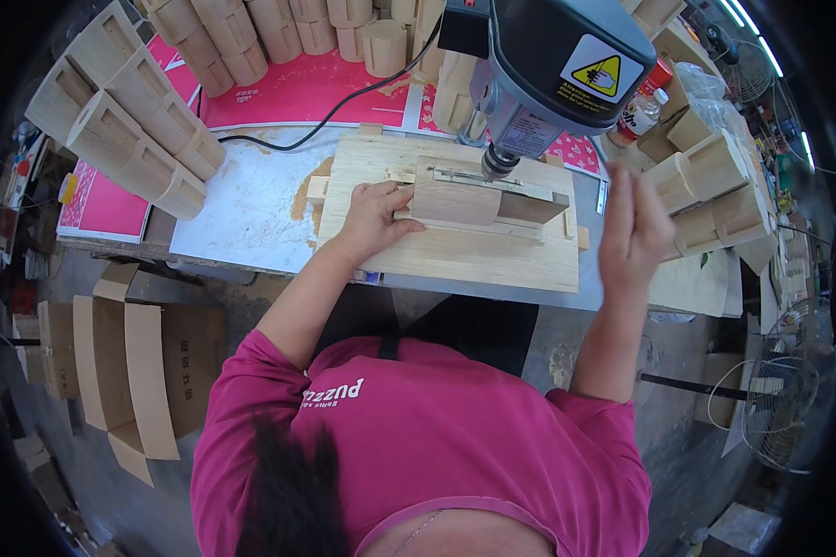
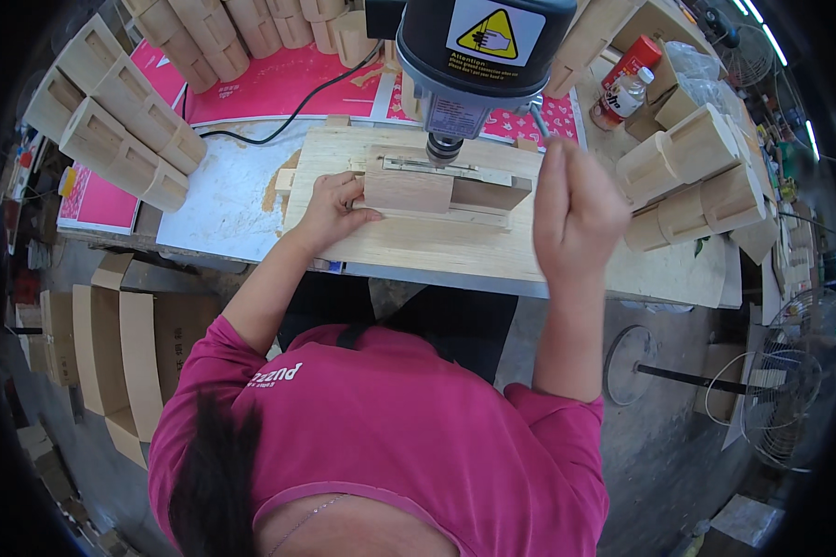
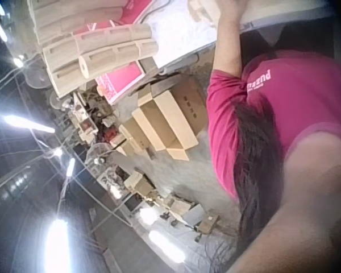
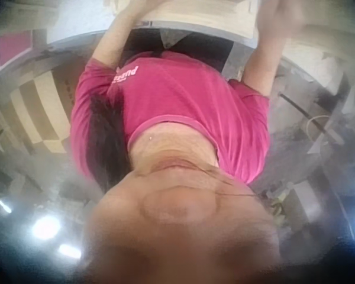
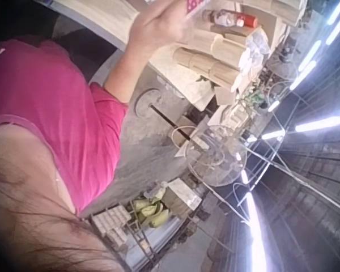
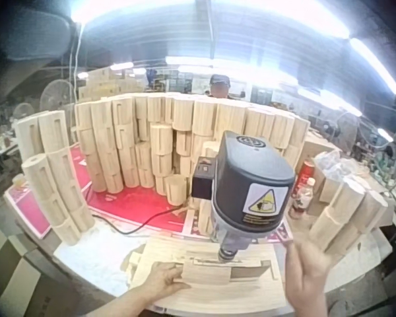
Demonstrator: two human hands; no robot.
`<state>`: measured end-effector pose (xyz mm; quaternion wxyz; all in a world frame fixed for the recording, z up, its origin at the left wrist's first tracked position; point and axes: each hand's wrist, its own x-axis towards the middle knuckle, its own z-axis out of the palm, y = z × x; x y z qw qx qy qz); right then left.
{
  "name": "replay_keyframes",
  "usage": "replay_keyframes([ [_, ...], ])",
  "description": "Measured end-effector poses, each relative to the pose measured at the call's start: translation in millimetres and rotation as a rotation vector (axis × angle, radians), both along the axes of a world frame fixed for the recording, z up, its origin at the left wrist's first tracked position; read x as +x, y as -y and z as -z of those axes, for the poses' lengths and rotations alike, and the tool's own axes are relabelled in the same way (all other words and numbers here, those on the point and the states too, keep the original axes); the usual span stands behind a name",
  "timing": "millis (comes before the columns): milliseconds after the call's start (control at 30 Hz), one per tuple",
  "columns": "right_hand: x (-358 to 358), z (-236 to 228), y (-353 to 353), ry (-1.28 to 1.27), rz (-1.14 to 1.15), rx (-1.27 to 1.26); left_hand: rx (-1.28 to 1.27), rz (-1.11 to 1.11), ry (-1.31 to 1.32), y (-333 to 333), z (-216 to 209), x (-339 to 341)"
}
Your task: Milling grooves or holes into cylindrical wooden blocks using a stationary power tool.
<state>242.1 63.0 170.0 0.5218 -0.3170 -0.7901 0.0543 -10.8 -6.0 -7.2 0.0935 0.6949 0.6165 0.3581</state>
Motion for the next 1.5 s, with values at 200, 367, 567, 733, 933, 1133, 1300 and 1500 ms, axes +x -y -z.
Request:
replay_keyframes([
  [200, -3.1, 85.1, -4.3, -0.065, -0.022, -0.101, 0.036, 0.001, -0.011, -3.3, 0.0, 0.7],
  [367, -6.9, 93.5, -14.8, -0.099, -0.099, -0.021, 0.043, -0.006, -0.028, -2.0, 1.3, -0.2],
  [567, 2.6, 4.9, -19.9, -0.101, -0.024, 0.065, -0.008, -0.011, -0.013, -0.2, -0.4, 2.1],
  [733, -19.9, -57.7, -125.0, 0.153, 0.093, 0.150, -0.006, -0.021, -0.070, -1.4, -5.8, 3.9],
  [933, -22.2, -57.4, -121.2, 0.037, 0.083, -0.109, 0.080, -0.002, -0.047, -12.8, -2.0, 27.7],
  [1133, -13.4, -44.6, -38.3, -0.014, 0.013, -0.033, 0.055, -0.015, -0.043, -16.9, 6.9, 31.5],
  [1300, 1.0, 22.7, 1.5, -0.118, -0.065, -0.137, 0.041, -0.014, -0.038, -18.6, 2.4, 32.9],
  [1500, -5.5, 115.2, -25.2, -0.210, -0.175, 0.039, 0.060, 0.012, -0.033, -26.5, 10.1, 34.6],
])
